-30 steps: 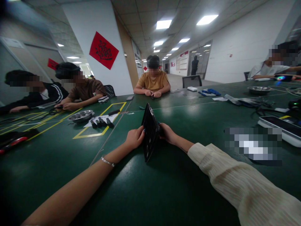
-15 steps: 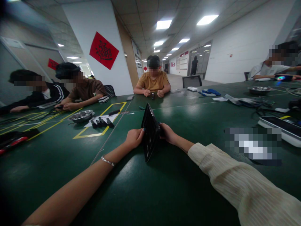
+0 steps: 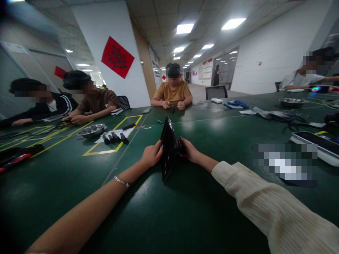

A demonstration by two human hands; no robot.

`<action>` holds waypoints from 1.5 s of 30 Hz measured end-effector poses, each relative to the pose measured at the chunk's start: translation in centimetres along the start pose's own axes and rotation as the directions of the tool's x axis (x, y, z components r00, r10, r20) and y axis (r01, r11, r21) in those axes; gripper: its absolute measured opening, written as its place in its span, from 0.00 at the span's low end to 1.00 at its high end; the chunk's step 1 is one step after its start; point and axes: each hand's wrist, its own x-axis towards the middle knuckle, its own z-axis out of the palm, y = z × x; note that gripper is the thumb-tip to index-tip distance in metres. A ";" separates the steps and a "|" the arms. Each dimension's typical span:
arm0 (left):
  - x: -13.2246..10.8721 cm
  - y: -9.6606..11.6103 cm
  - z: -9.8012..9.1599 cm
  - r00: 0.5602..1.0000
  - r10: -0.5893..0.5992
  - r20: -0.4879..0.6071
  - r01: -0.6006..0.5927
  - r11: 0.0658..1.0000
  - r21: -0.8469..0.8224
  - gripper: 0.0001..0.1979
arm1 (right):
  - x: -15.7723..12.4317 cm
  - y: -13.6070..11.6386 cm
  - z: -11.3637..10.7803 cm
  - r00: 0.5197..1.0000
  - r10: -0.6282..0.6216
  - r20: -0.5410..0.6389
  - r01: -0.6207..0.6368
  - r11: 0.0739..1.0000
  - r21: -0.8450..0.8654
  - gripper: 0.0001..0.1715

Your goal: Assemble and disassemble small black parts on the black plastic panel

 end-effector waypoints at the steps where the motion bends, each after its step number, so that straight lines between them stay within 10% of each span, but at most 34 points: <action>1: 0.0 0.0 0.0 1.000 0.009 -0.002 -0.009 1.000 0.008 0.20 | 0.0 0.1 -0.1 1.000 0.004 -0.002 -0.004 1.000 0.003 0.18; 45: -0.2 -0.2 -0.3 1.000 0.024 -0.015 -0.023 0.999 0.046 0.20 | 0.7 0.8 -0.5 0.996 -0.062 0.063 0.064 0.997 -0.030 0.18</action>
